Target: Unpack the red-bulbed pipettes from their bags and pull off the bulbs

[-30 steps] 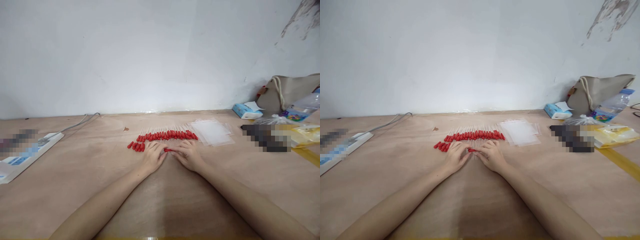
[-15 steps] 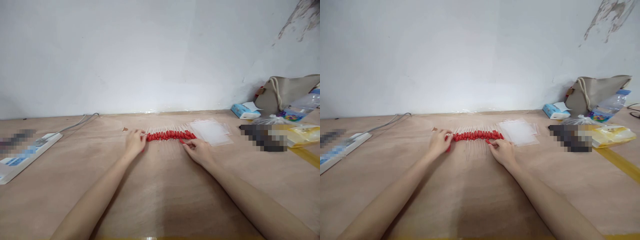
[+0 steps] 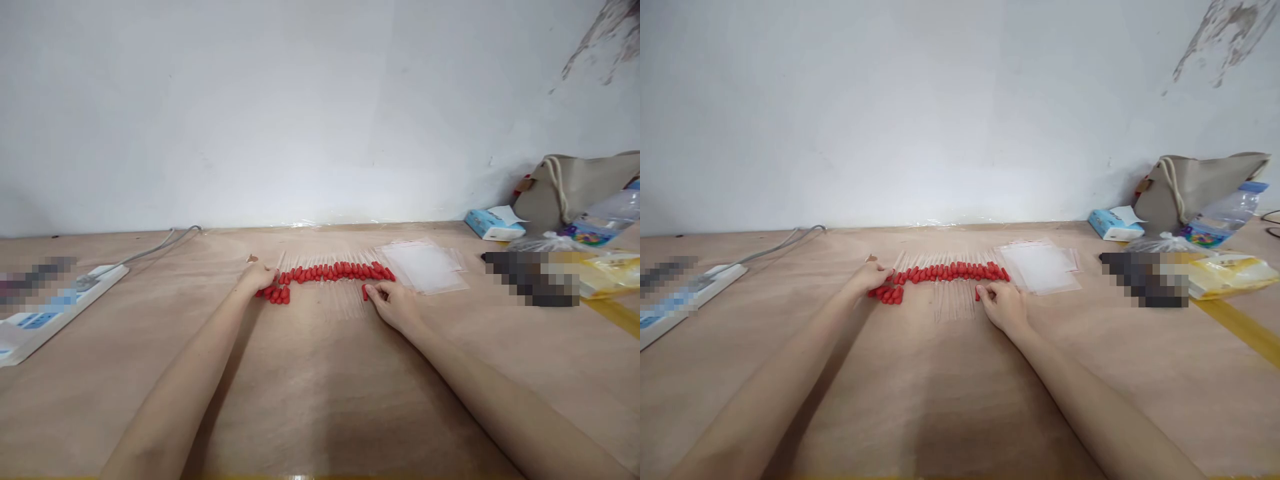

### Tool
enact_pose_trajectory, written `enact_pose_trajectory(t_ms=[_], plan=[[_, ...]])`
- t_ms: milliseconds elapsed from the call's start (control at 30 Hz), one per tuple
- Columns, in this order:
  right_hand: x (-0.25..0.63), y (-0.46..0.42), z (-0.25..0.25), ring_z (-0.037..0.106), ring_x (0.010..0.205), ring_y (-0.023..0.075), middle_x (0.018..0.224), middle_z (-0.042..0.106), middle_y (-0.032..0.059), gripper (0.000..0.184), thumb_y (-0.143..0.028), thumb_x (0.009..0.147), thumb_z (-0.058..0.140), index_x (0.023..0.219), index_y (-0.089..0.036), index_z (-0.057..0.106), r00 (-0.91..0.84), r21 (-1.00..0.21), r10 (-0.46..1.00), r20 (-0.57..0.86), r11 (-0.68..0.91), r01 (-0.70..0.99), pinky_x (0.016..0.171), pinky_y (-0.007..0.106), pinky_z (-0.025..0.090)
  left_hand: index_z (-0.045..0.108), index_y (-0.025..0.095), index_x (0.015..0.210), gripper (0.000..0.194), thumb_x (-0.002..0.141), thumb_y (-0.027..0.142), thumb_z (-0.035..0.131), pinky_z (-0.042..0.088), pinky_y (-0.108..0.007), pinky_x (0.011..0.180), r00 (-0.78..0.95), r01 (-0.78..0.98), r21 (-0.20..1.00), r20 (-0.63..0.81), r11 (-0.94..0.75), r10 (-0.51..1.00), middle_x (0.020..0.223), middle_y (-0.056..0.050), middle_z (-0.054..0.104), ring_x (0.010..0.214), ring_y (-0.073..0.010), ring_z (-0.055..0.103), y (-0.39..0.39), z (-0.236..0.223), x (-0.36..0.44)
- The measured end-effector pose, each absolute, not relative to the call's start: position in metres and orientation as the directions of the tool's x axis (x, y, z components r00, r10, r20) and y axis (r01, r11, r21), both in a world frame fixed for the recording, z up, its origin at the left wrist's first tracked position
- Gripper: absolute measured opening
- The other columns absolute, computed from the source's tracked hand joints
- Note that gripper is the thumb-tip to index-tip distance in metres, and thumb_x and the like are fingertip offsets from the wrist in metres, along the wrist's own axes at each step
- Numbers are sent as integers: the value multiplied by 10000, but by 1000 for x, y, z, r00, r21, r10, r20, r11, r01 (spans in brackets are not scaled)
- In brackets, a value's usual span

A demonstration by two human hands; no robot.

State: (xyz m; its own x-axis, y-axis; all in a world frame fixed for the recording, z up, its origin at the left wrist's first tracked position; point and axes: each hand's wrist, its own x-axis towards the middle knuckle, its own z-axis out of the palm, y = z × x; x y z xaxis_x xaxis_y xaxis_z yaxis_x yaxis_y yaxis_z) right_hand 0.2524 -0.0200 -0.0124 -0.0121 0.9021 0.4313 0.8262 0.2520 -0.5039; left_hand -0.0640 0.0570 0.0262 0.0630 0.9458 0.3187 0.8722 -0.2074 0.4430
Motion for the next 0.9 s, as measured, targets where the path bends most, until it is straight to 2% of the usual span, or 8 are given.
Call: enact_pose_trajectory(t_ms=[100,167,300,400,500,567,733,900], plan=[[253,-18,-15,553,621,159,634,614,16,344,-409,824,406,636,-201,606,8,-545,886,465,279,790,552,268,345,559,75,852,241,848,296,465,444,-382,668,-28,914,388,352,-119,936,764,-88,599,767,-233,569,42,37,-59],[252,-19,-15,567,707,176,731,626,40,304,-400,826,413,746,-198,625,32,-556,835,549,336,760,605,284,393,539,120,847,217,865,295,412,423,-366,645,-26,927,352,407,-130,913,719,-86,595,726,-224,565,26,42,-49],[246,-27,-10,519,980,214,1041,570,112,334,-366,817,470,1076,-173,557,7,-438,641,768,516,737,829,354,406,527,201,882,153,867,295,406,433,-290,639,188,898,287,434,-334,881,800,-36,606,728,-170,572,-13,30,-20],[241,-36,-6,470,1069,235,1133,529,117,449,-388,786,527,1189,-192,493,-192,-250,554,810,622,742,909,395,354,530,189,863,170,882,271,382,446,-269,680,439,760,185,562,-624,701,837,-39,600,779,-153,573,-34,6,-3],[234,-43,-5,487,1034,215,1065,589,68,404,-394,791,533,1167,-248,516,-431,-105,529,731,711,695,949,421,285,520,186,894,124,874,244,412,457,-244,693,483,676,185,620,-713,618,845,-34,592,773,-133,568,-45,-12,4],[228,-46,-6,517,948,185,937,635,34,319,-368,817,512,1117,-266,553,-509,-64,519,687,741,669,962,426,244,515,189,917,112,871,226,420,462,-237,697,484,653,200,631,-730,606,852,-32,589,780,-127,568,-47,-17,6],[216,-44,-12,503,731,138,693,614,3,225,-311,863,448,998,-248,617,-561,-18,523,642,742,671,929,404,241,515,181,1029,188,872,230,423,450,-253,733,518,632,205,606,-748,604,917,-51,582,840,-137,554,-46,-13,7],[217,-44,-11,483,731,139,680,586,10,223,-317,863,442,831,-231,645,-569,-41,555,607,736,675,912,397,240,620,237,918,174,845,300,475,373,-346,746,530,726,58,589,-686,610,817,-38,573,775,-163,512,-44,-8,6]])
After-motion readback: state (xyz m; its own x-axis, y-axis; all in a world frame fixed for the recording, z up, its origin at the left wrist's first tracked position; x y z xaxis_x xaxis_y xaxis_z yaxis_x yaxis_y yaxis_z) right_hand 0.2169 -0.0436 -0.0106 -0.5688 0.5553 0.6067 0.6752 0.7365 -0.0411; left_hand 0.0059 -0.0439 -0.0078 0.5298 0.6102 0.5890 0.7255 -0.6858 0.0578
